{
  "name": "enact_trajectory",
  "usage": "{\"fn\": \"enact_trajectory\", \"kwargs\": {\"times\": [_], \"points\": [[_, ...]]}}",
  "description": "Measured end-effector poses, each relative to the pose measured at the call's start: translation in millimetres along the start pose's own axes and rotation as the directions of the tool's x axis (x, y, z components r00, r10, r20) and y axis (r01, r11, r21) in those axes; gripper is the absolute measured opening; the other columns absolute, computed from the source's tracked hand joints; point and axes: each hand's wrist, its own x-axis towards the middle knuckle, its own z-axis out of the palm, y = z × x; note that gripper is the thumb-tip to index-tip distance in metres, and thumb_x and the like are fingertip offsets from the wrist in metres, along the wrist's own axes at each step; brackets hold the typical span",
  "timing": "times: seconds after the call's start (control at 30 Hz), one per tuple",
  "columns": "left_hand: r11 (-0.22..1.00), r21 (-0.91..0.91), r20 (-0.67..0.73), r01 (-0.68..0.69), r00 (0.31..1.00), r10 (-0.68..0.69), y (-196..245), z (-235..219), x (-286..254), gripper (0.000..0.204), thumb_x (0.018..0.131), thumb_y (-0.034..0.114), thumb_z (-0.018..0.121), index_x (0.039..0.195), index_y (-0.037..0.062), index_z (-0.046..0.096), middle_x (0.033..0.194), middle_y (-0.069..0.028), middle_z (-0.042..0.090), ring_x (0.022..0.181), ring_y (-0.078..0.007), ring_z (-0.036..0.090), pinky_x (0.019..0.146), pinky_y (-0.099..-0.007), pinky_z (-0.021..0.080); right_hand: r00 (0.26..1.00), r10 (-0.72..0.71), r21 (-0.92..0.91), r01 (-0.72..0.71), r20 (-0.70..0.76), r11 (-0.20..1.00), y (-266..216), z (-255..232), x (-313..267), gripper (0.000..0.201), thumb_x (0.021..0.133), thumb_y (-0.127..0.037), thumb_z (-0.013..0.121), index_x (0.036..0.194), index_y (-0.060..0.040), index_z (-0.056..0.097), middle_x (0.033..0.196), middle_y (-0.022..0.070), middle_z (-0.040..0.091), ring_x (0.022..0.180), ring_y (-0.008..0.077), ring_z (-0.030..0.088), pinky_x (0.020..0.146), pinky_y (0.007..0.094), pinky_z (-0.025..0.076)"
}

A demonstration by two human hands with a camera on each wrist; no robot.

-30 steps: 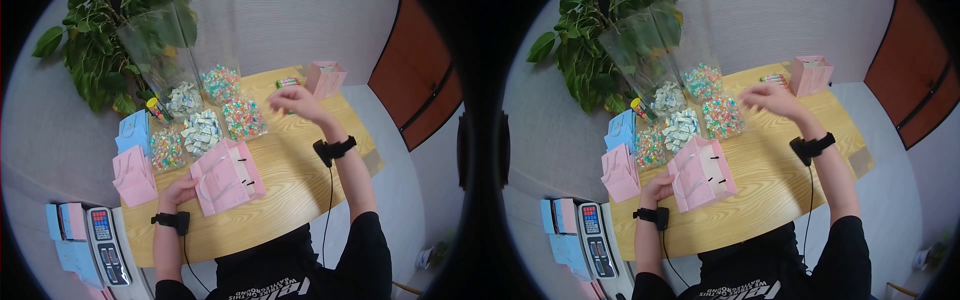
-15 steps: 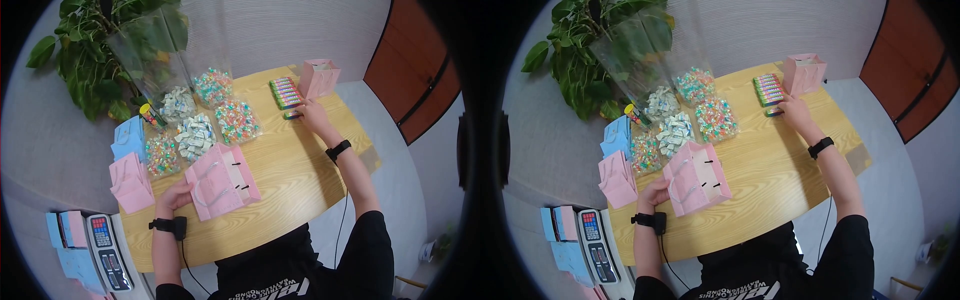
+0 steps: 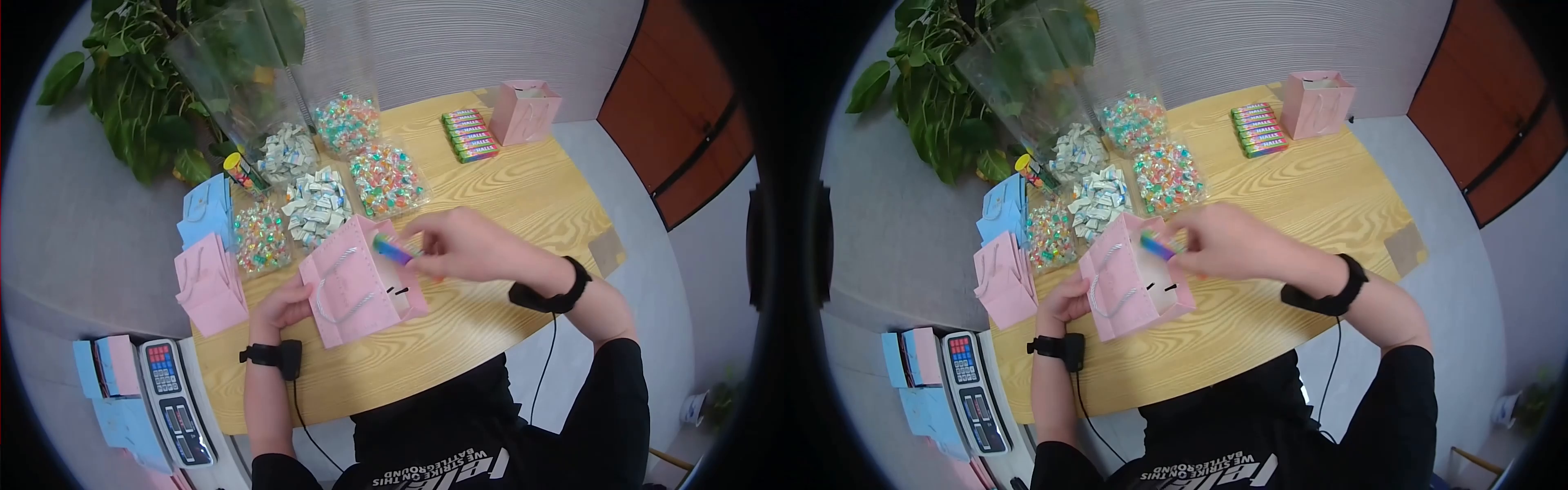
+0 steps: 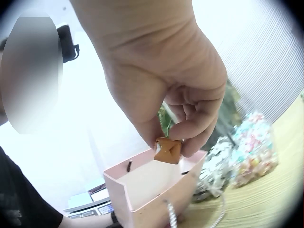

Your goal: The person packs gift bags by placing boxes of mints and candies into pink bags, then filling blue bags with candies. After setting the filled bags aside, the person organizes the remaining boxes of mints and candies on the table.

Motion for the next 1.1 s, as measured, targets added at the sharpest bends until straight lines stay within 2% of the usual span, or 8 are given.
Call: {"fn": "enact_trajectory", "kwargs": {"times": [0.27, 0.3, 0.33, 0.43, 0.57, 0.77, 0.93, 1.1], "points": [[0.996, 0.092, 0.062, -0.010, 0.998, 0.004, -5, -13, 1, 0.080, 0.089, 0.022, 0.064, 0.151, 0.0094, 0.014, 0.150, -0.0075, 0.031, 0.134, -0.0241, 0.038, 0.106, -0.0419, 0.038, 0.922, -0.383, 0.277, 0.354, 0.058, 0.893, 22, 107, 63, 0.028, 0.087, -0.017, 0.062, 0.111, -0.0030, 0.060, 0.100, 0.0126, 0.067, 0.089, 0.0217, 0.065, 0.071, 0.0337, 0.053], [0.995, 0.098, 0.080, -0.003, 0.997, -0.005, -5, -13, 1, 0.080, 0.090, 0.022, 0.064, 0.151, 0.0099, 0.014, 0.150, -0.0072, 0.031, 0.134, -0.0234, 0.038, 0.105, -0.0412, 0.038, 0.954, -0.239, 0.733, 0.031, 0.181, 0.679, 23, 116, 61, 0.026, 0.091, -0.017, 0.059, 0.114, -0.0048, 0.059, 0.104, 0.0099, 0.066, 0.092, 0.0194, 0.065, 0.073, 0.0327, 0.053], [0.995, 0.097, 0.078, -0.010, 0.997, 0.002, -4, -11, 0, 0.080, 0.090, 0.022, 0.064, 0.151, 0.0099, 0.014, 0.150, -0.0072, 0.031, 0.134, -0.0234, 0.038, 0.105, -0.0412, 0.038, 0.917, -0.168, 0.919, -0.319, 0.360, 0.230, 23, 121, 61, 0.025, 0.094, -0.017, 0.055, 0.116, -0.0065, 0.059, 0.108, 0.0073, 0.065, 0.095, 0.0171, 0.064, 0.076, 0.0317, 0.054], [0.991, 0.130, 0.036, 0.011, 0.999, -0.016, -4, -6, 0, 0.082, 0.089, 0.024, 0.066, 0.151, 0.0109, 0.014, 0.149, -0.0063, 0.032, 0.132, -0.0220, 0.039, 0.104, -0.0400, 0.040, 0.872, -0.055, 0.873, -0.483, 0.486, 0.072, 24, 129, 67, 0.025, 0.097, -0.017, 0.052, 0.120, -0.0087, 0.057, 0.111, 0.0047, 0.063, 0.095, 0.0150, 0.064, 0.077, 0.0295, 0.054], [0.993, 0.118, 0.043, -0.001, 0.999, -0.005, -4, -7, 0, 0.083, 0.088, 0.024, 0.067, 0.151, 0.0097, 0.016, 0.149, -0.0085, 0.033, 0.133, -0.0237, 0.040, 0.106, -0.0417, 0.039, 0.843, -0.149, 0.848, -0.480, 0.516, 0.222, 21, 119, 71, 0.029, 0.096, -0.019, 0.053, 0.122, -0.0069, 0.055, 0.113, 0.0058, 0.063, 0.096, 0.0147, 0.063, 0.077, 0.0289, 0.054], [0.990, 0.132, 0.023, 0.041, 0.999, -0.045, -2, -6, 1, 0.085, 0.086, 0.025, 0.069, 0.151, 0.0103, 0.016, 0.148, -0.0081, 0.034, 0.133, -0.0234, 0.040, 0.105, -0.0418, 0.039, 0.843, -0.001, 0.777, -0.495, 0.537, 0.389, 5, 94, 57, 0.033, 0.095, -0.021, 0.055, 0.124, -0.0063, 0.054, 0.115, 0.0065, 0.062, 0.097, 0.0137, 0.063, 0.077, 0.0274, 0.054], [0.989, 0.149, 0.042, 0.021, 0.999, -0.028, 0, -5, 1, 0.085, 0.086, 0.026, 0.069, 0.150, 0.0098, 0.017, 0.148, -0.0086, 0.035, 0.132, -0.0234, 0.041, 0.106, -0.0419, 0.039, 0.924, -0.110, 0.763, -0.229, 0.365, 0.605, 16, 104, 60, 0.031, 0.096, -0.013, 0.049, 0.123, 0.0020, 0.055, 0.117, 0.0081, 0.063, 0.100, 0.0151, 0.062, 0.085, 0.0287, 0.052], [0.992, 0.121, 0.063, 0.031, 0.997, -0.039, -4, -11, 1, 0.084, 0.087, 0.023, 0.069, 0.151, 0.0123, 0.015, 0.148, -0.0053, 0.034, 0.131, -0.0204, 0.041, 0.102, -0.0388, 0.042, 0.906, -0.233, 0.640, -0.054, 0.355, 0.766, 24, 109, 62, 0.034, 0.095, -0.017, 0.053, 0.125, -0.0017, 0.054, 0.118, 0.0071, 0.063, 0.103, 0.0168, 0.061, 0.087, 0.0305, 0.051]]}}
